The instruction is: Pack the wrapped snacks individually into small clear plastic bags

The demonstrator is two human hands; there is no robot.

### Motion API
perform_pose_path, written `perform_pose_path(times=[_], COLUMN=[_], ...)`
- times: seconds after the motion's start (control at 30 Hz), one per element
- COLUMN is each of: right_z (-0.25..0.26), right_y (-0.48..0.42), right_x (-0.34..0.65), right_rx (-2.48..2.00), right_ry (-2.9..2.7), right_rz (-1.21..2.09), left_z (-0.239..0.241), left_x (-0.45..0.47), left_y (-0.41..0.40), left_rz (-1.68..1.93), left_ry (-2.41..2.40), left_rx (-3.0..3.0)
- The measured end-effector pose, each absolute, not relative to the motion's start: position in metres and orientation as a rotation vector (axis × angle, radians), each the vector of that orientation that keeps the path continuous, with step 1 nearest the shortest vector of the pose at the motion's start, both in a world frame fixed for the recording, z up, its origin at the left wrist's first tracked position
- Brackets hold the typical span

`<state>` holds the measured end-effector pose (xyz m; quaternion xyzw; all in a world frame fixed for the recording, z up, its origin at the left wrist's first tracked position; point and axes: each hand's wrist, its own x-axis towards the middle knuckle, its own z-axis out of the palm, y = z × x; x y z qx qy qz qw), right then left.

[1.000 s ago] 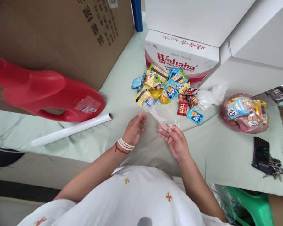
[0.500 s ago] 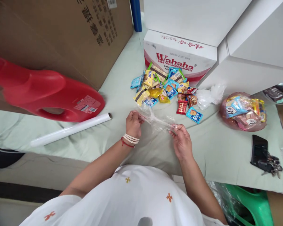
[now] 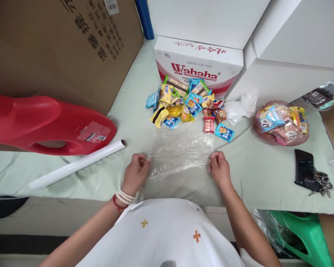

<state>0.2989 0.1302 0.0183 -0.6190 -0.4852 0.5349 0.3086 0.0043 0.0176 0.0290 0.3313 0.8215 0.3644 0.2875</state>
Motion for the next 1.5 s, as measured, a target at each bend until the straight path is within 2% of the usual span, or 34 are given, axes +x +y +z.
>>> perform_pose_path(times=[0.1, 0.23, 0.47, 0.57, 0.63, 0.77, 0.87, 0.93, 1.03, 1.1, 1.23, 1.37, 1.5], right_z=[0.01, 0.012, 0.018, 0.029, 0.043, 0.068, 0.07, 0.065, 0.059, 0.06, 0.069, 0.076, 0.07], right_y=[0.121, 0.121, 0.113, 0.116, 0.133, 0.2, 0.249, 0.273, 0.294, 0.297, 0.275, 0.22, 0.176], right_x=[0.303, 0.306, 0.356, 0.384, 0.391, 0.344, 0.259, 0.199, 0.141, 0.136, 0.19, 0.254, 0.283], right_rx=[-1.672, -1.676, -1.641, -1.661, -1.692, -1.53, -1.149, -1.098, -1.035, -1.004, -1.031, -1.021, -1.071], right_ry=[-1.385, -1.467, -1.354, -1.639, -1.89, -2.191, -2.46, -2.537, -2.681, -2.709, -2.554, -2.404, -2.314], right_rz=[1.346, 1.284, 1.498, 1.563, 1.382, 0.708, 0.509, 0.411, 0.453, 0.476, 0.452, 0.594, 0.59], left_z=[0.028, 0.024, 0.009, 0.008, 0.009, 0.011, 0.013, 0.015, 0.017, 0.016, 0.01, 0.005, 0.004], left_x=[0.013, 0.017, -0.001, -0.007, -0.009, -0.009, -0.009, -0.008, -0.007, -0.006, -0.008, -0.01, -0.011], left_y=[0.012, 0.033, 0.038, 0.029, 0.028, 0.031, 0.034, 0.035, 0.036, 0.035, 0.033, 0.031, 0.029], left_rz=[0.826, 0.517, 0.127, 0.022, -0.024, -0.069, -0.087, -0.114, -0.126, -0.1, -0.033, 0.052, 0.096], left_ry=[2.459, 1.937, 1.671, 1.614, 1.599, 1.576, 1.554, 1.553, 1.569, 1.575, 1.564, 1.549, 1.528], left_rx=[1.457, 2.046, 2.094, 2.08, 2.077, 2.073, 2.052, 2.03, 2.01, 2.017, 2.047, 2.077, 2.094])
